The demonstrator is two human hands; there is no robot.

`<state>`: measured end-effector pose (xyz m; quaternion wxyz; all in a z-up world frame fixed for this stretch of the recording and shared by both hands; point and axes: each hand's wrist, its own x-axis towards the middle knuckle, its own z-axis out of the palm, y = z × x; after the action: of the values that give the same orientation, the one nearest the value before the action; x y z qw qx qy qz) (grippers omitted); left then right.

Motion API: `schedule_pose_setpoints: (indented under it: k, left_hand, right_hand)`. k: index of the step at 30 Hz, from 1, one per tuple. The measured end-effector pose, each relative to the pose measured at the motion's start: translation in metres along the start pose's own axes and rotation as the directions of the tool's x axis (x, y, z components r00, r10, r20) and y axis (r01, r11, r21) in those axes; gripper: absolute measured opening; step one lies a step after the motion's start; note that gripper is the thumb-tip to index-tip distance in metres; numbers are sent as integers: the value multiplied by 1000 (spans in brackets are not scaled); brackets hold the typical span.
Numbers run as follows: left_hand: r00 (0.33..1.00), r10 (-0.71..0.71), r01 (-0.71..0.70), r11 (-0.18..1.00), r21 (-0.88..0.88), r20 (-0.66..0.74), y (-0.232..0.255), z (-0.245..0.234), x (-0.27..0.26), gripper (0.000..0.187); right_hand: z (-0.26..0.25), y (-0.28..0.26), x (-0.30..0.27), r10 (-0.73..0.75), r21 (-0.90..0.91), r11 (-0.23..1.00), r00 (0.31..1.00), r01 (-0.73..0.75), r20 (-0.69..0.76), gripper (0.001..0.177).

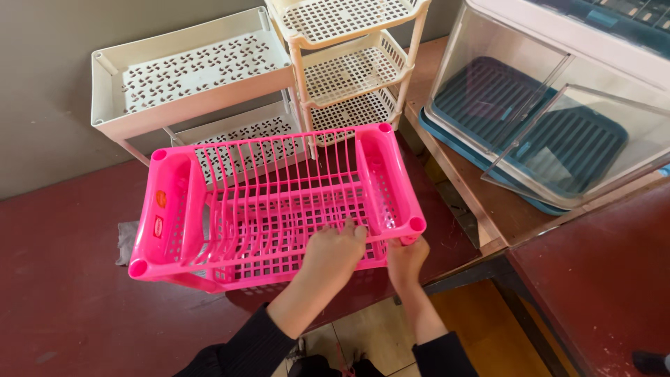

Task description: The person disassembles a pink plastic storage rack by removing its corner posts and separating the trays. They then begin disassembling a white plastic storage rack by removing its corner posts.

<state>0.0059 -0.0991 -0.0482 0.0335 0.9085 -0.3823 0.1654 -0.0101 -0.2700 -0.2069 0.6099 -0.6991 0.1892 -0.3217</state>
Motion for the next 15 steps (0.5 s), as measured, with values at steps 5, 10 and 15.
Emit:
schedule_pose_setpoints:
  k: [5,10,15]
  left_hand:
    - [999,20,-15,994,-107,45,-12,-18,-2,24]
    - [988,108,-87,978,-189,106,-29,-39,-10,29]
    - [992,71,-35,946,-322,101,-48,-61,-28,26]
  right_hand:
    - [-7,-3,1,65,50,996,992,-71,111,5]
    - [-41,-46,1,194,55,959,787,-278,586,22]
    - [-76,-81,38,268,-275,961,362,-33,893,60]
